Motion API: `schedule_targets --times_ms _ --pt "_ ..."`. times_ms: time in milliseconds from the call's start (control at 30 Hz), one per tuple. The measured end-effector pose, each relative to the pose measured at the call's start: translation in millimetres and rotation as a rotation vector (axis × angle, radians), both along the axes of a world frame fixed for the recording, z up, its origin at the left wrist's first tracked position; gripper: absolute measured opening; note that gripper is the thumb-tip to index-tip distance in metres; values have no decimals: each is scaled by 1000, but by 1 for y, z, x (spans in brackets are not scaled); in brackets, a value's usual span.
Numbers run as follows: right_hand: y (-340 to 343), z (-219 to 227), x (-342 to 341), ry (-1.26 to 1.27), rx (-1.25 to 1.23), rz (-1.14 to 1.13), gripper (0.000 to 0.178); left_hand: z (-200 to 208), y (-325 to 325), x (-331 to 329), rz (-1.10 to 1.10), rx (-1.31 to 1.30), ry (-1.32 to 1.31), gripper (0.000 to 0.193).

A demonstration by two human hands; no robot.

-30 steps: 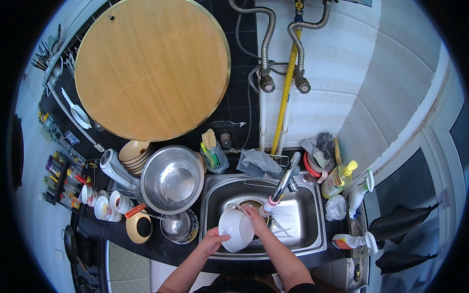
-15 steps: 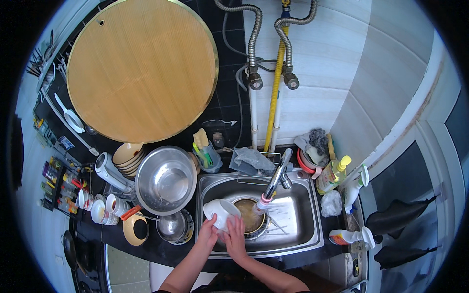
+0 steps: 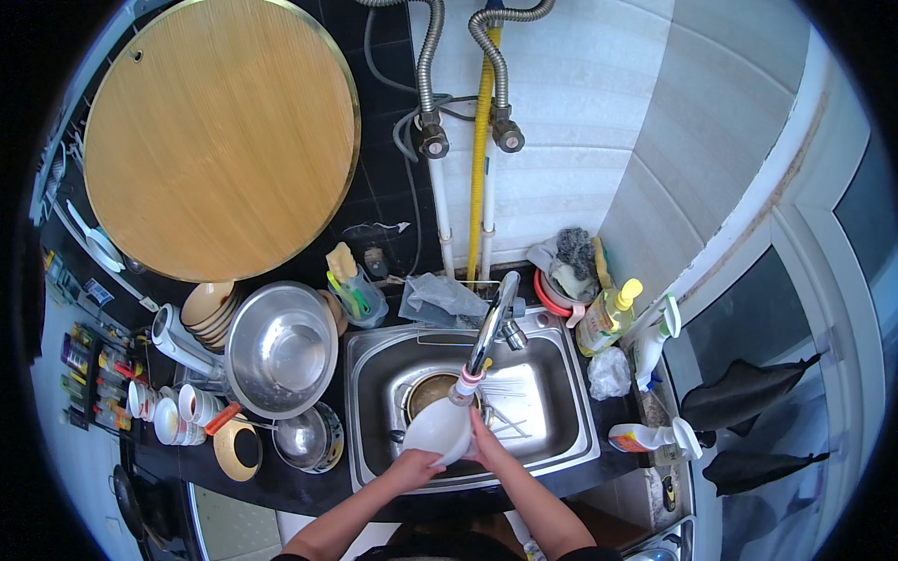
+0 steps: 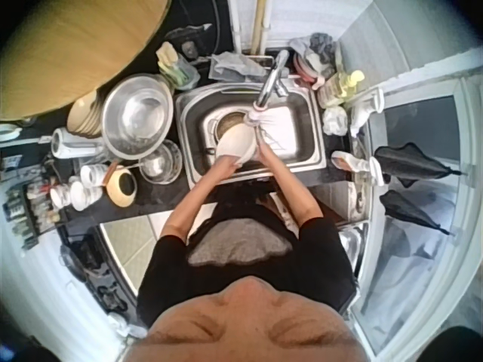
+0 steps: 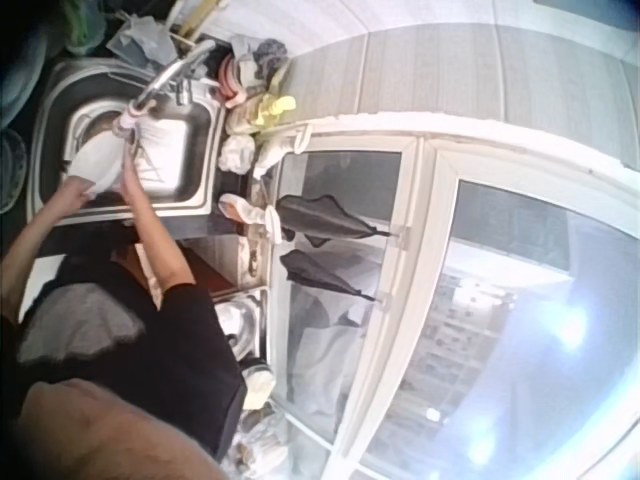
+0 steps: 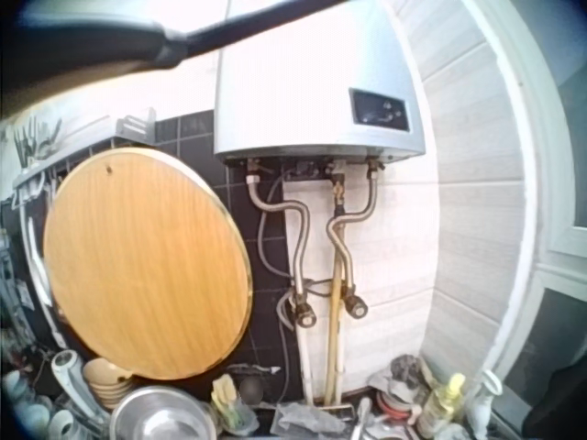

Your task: The person washes a metal bowl, a white plate, a small metal bowl, and a bundle of chopsticks in a kitchen sink. They use a pink sponge to scrub the items and rinse them under running water from the faucet.

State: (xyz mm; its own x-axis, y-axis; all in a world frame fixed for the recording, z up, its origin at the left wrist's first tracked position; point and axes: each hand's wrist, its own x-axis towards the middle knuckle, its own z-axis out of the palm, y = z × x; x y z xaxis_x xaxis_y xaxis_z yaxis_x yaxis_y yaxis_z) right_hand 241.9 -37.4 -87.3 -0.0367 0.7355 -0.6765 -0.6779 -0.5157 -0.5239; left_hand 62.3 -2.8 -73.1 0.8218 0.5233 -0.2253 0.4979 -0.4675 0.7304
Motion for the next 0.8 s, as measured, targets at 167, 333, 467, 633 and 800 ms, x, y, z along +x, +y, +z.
schedule_targets --times_ms 167,333,467,633,800 --pt "-42 -65 46 -161 -184 5 46 -27 -3 36 -307 69 134 21" --pt "-56 -116 84 -332 -299 -289 52 -68 -4 62 11 246 -304 25" --pt "-54 -134 110 -561 -413 -381 56 -99 5 48 547 94 -224 28" --pt "-54 -195 137 -777 -561 -470 41 -206 25 1 978 -33 102 22" --pt "-44 -230 143 -697 -691 -426 36 -283 39 -7 1166 -539 102 21"
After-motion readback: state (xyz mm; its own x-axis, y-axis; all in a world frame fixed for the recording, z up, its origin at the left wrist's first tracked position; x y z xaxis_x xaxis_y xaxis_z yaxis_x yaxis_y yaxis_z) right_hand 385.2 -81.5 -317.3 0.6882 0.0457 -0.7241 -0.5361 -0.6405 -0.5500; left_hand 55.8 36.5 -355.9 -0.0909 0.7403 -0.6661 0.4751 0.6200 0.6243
